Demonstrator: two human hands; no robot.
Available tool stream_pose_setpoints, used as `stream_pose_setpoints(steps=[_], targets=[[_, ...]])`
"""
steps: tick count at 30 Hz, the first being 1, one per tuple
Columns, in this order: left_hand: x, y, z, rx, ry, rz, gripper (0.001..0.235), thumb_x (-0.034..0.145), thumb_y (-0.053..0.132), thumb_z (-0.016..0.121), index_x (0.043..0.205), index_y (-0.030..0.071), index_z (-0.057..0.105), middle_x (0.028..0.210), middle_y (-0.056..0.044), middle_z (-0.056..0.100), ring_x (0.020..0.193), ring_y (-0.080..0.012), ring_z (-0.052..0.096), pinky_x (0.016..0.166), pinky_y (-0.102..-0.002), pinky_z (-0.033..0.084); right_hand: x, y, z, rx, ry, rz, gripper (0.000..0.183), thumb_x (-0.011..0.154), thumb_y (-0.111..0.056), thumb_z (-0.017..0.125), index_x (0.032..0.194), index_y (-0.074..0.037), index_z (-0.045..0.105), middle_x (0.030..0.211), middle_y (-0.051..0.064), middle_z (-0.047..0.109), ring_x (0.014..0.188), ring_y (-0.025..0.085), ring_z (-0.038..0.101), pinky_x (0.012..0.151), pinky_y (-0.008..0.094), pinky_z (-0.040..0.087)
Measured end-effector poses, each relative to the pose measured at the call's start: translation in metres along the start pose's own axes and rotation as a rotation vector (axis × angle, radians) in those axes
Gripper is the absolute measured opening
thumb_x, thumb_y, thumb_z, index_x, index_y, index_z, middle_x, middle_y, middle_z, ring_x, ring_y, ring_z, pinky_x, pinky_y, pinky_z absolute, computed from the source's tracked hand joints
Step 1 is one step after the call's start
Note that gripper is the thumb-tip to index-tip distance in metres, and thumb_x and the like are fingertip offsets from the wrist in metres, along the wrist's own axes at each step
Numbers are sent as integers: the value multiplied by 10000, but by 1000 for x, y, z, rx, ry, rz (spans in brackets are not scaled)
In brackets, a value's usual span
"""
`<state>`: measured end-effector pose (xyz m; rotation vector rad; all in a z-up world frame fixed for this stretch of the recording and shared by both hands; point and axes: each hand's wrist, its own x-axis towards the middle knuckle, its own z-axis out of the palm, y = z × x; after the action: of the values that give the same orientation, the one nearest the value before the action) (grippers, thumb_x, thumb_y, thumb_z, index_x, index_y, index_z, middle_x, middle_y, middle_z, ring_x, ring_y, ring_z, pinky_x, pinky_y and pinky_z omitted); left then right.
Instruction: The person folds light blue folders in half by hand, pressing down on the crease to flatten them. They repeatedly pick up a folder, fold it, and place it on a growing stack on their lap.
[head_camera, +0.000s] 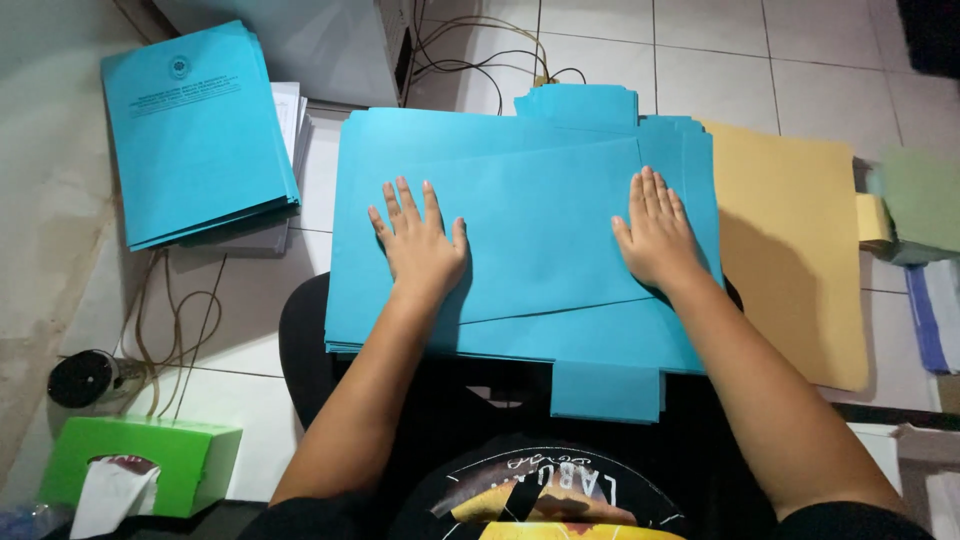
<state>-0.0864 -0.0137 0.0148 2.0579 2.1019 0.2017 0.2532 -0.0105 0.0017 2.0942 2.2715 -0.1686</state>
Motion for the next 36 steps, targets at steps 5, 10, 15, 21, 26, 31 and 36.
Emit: stream_pose_setpoints(steps=[5,10,15,21,26,31,36], targets=[[-63,43,2,-40,-35,228,772,978,612,410,1609,174,329,1665,-294,182,1559,-475,67,1182,-709,-27,-1,-5,4,13,36,9,772,1056,-472,290,1624,38,172,1711,238,130,1591,358,97,1292,485,46],[-72,75,18,-107,-105,566,615,1020,525,363,1598,315,355,1687,-219,209,1574,-437,120,1187,-721,52,-10,-11,4,24,15,34,800,1057,-509,275,1622,45,160,1710,246,113,1592,366,76,1290,496,41],[-49,50,15,-116,-60,420,623,1033,498,366,1609,265,336,1678,-204,243,1569,-401,167,1218,-668,73,-60,-25,0,-24,-17,201,858,1052,-575,288,1591,90,220,1652,304,221,1553,417,193,1234,533,228],[-57,32,3,-100,-46,350,642,1029,497,351,1619,245,327,1682,-196,240,1571,-403,148,1202,-685,22,-90,-20,-17,23,-75,281,902,972,-597,475,1590,36,299,1526,261,402,1418,427,398,1132,545,402],[-61,29,3,-104,2,397,694,1006,570,394,1598,211,366,1660,-226,274,1558,-422,182,1179,-730,20,-86,-16,-55,461,-47,442,968,989,-510,554,1631,40,82,1467,304,459,1377,465,446,1119,600,389],[-67,23,3,-154,53,526,857,897,727,512,1557,186,434,1640,-241,309,1543,-444,220,1158,-769,31,-81,3,-71,1079,70,413,650,1013,-235,615,1520,111,399,1338,302,590,1356,449,486,1115,597,361],[-80,21,15,-68,423,763,890,648,298,947,1424,124,546,1515,-148,526,1384,-379,526,1108,-618,416,-82,10,-98,1420,9,568,457,1031,-175,508,1482,-106,516,1366,89,583,1180,197,561,980,338,488]])
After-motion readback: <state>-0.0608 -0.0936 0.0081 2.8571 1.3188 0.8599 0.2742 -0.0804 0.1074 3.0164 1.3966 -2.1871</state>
